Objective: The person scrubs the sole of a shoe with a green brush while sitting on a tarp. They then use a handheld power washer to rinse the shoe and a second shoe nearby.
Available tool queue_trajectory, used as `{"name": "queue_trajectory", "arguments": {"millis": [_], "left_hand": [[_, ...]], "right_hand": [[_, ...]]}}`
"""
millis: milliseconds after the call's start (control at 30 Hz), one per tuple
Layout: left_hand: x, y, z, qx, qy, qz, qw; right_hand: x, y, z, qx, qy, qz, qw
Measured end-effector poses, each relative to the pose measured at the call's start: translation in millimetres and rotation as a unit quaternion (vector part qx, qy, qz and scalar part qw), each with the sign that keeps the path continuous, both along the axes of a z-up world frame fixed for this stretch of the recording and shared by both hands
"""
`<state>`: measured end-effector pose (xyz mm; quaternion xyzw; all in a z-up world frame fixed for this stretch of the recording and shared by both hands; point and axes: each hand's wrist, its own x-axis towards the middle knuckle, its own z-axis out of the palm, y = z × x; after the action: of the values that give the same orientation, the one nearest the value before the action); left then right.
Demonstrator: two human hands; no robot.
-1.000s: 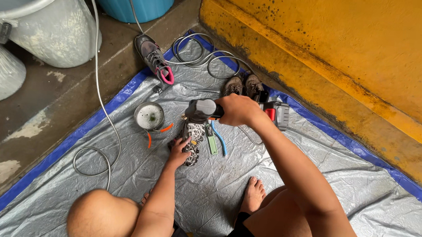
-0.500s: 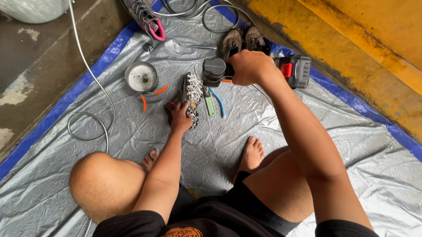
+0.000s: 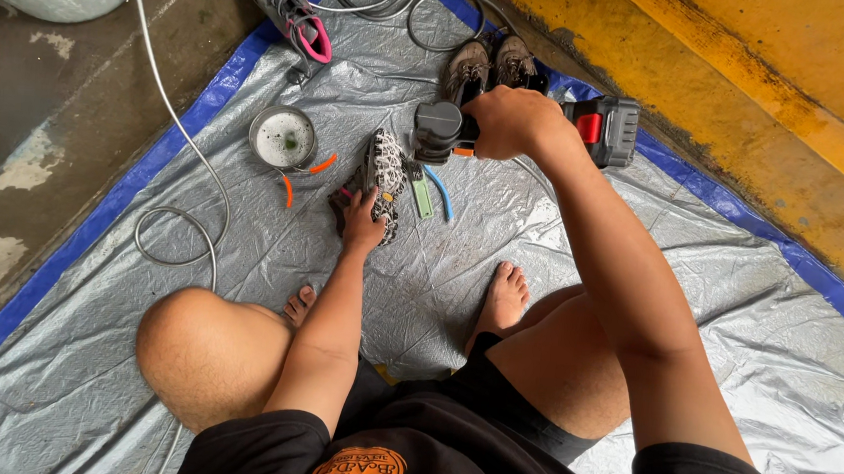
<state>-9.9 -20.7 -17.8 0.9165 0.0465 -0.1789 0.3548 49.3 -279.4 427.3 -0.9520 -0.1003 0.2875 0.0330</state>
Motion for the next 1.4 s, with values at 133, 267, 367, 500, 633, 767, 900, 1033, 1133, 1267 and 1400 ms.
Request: {"name": "queue_trajectory", "arguments": {"millis": [133,267,367,500,633,767,900,1033,1133,1267,1400], "left_hand": [[7,3,-22,-0.002,-0.021,0.010,1.000],[8,5,-26,-0.028,-0.040,0.028,0.998],[4,4,-17,-0.056,-0.049,0.042,0.996],[-3,8,-26,-0.111,-0.048,0.139,0.983],[-7,5,-18,-0.107,-0.057,0.238,0.964],[-2,3,-2,-0.175,0.039,0.343,0.922],[5,5,40,-0.374,0.204,0.502,0.752],[14,6,30,-0.481,0.238,0.535,0.653],[17,9,10,-0.529,0.232,0.560,0.595],[18,13,6,-0.543,0.262,0.543,0.585],[24,17,-21,-0.409,0.326,0.543,0.657]], "right_hand": [[-2,0,-2,-0.006,0.017,0.012,1.000],[-7,5,7,-0.016,0.027,0.030,0.999],[-11,7,20,-0.011,0.022,0.020,0.999],[-9,8,31,0.022,0.013,0.008,1.000],[1,-1,15,0.010,0.004,0.050,0.999],[-4,2,19,0.000,0.004,0.103,0.995],[-10,10,20,-0.001,-0.006,0.177,0.984],[-21,23,33,-0.006,0.041,0.168,0.985],[-21,21,23,-0.014,0.051,0.189,0.981],[-20,18,18,0.004,0.003,0.173,0.985],[-16,11,13,0.017,-0.043,0.166,0.985]]}}
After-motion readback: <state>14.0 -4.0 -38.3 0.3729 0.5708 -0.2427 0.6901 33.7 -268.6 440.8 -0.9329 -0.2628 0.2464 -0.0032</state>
